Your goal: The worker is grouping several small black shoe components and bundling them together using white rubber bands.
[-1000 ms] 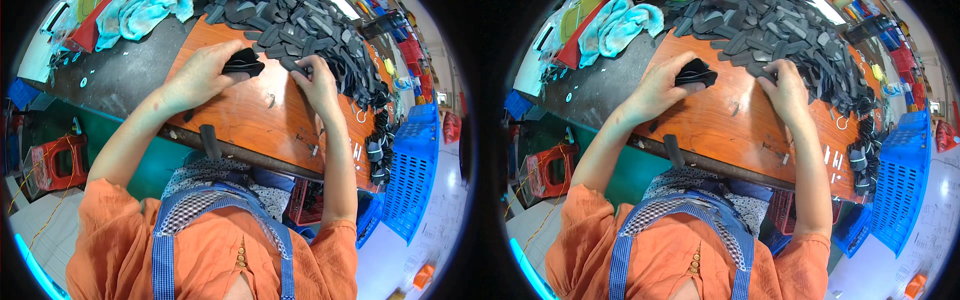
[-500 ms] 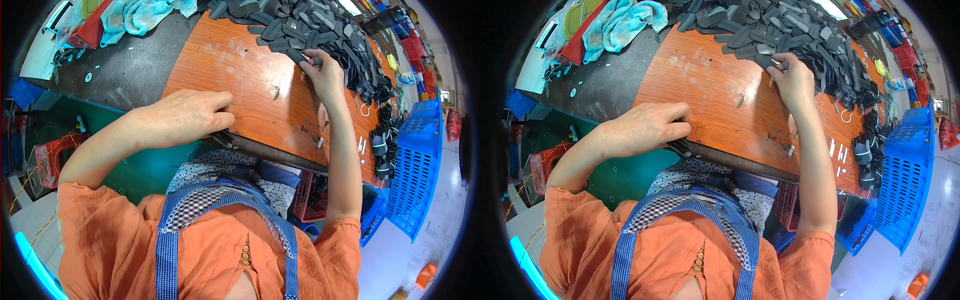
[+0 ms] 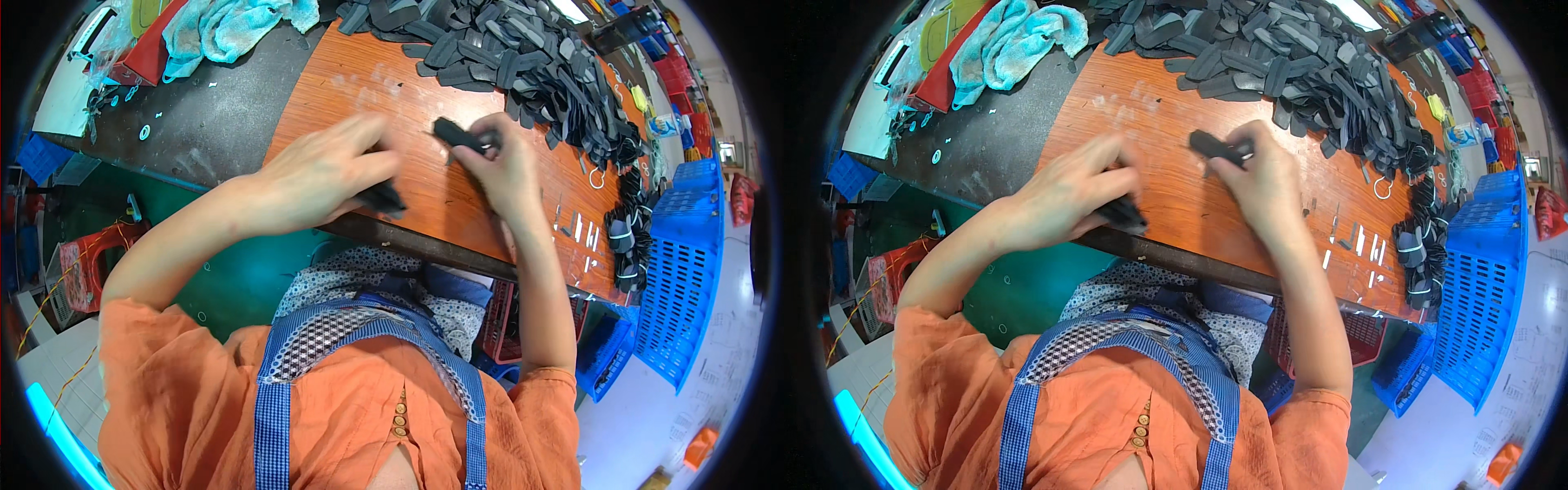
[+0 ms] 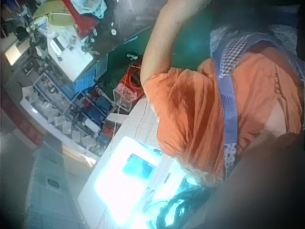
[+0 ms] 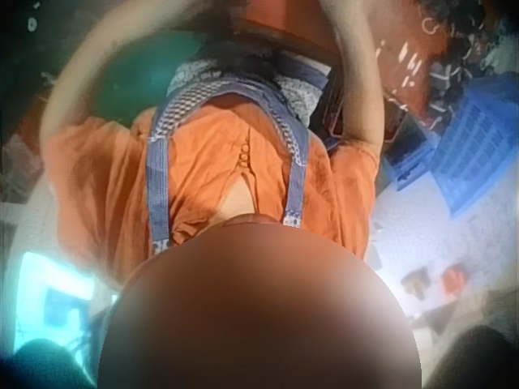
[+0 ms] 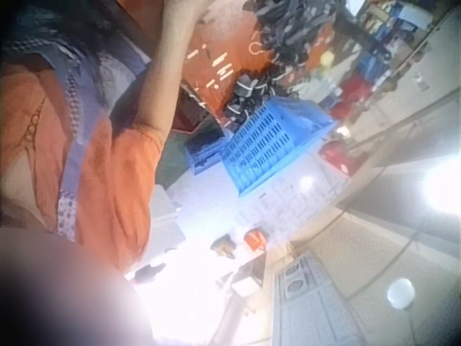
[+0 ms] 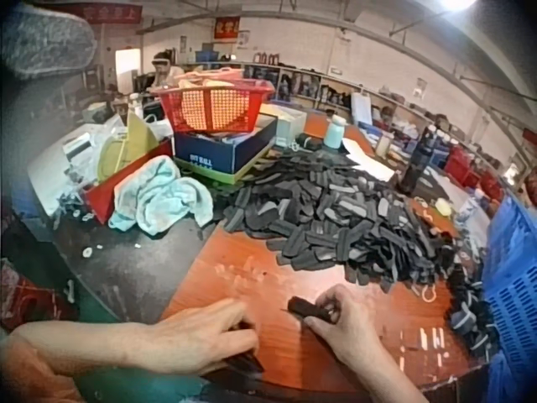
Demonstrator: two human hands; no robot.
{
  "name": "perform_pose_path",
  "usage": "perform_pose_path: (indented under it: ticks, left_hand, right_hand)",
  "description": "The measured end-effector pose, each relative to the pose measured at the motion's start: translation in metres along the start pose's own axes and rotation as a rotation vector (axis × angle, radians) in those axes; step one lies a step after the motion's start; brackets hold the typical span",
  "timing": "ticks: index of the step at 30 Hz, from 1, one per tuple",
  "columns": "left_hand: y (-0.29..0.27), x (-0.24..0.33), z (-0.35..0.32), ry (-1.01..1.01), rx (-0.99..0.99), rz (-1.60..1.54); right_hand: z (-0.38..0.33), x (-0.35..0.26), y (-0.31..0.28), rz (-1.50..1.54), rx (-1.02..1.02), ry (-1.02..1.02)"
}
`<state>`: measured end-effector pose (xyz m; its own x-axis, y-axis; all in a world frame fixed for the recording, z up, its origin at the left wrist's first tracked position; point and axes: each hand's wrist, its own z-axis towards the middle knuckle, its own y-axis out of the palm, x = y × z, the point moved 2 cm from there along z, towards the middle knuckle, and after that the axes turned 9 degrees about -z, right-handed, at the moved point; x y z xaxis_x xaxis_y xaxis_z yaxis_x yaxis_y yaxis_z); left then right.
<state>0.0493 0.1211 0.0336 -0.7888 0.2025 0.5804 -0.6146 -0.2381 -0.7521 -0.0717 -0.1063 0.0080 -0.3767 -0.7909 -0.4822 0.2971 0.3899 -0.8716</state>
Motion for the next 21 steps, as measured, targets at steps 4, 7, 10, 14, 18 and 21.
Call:
perform_pose_path:
  ticks: [4,7,10,14,18,21]
  left_hand:
    - [0.028,-0.032,0.034,0.056,0.285,0.05]
    - [0.027,-0.041,0.041,-0.154,0.189,0.12]
    - [0.033,-0.038,0.048,-0.034,0.282,0.107]
    - [0.042,-0.036,0.041,0.01,0.236,0.045]
    - [0.031,-0.034,0.033,-0.147,-0.011,-0.027]
    - [0.024,-0.028,0.033,-0.163,0.057,-0.11]
  right_hand:
    - [0.002,-0.022,0.02,0.221,-0.1,-0.116]
    - [0.029,0.003,0.004,0.186,-0.121,-0.2]
    - [0.061,0.006,-0.015,-0.292,0.132,-0.177]
    - [0.046,-0.006,0.009,-0.46,0.296,-0.343]
    - [0.014,-0.015,0.007,-0.322,0.222,-0.31]
    - [0.019,0.016,-0.012,-0.076,0.209,-0.103]
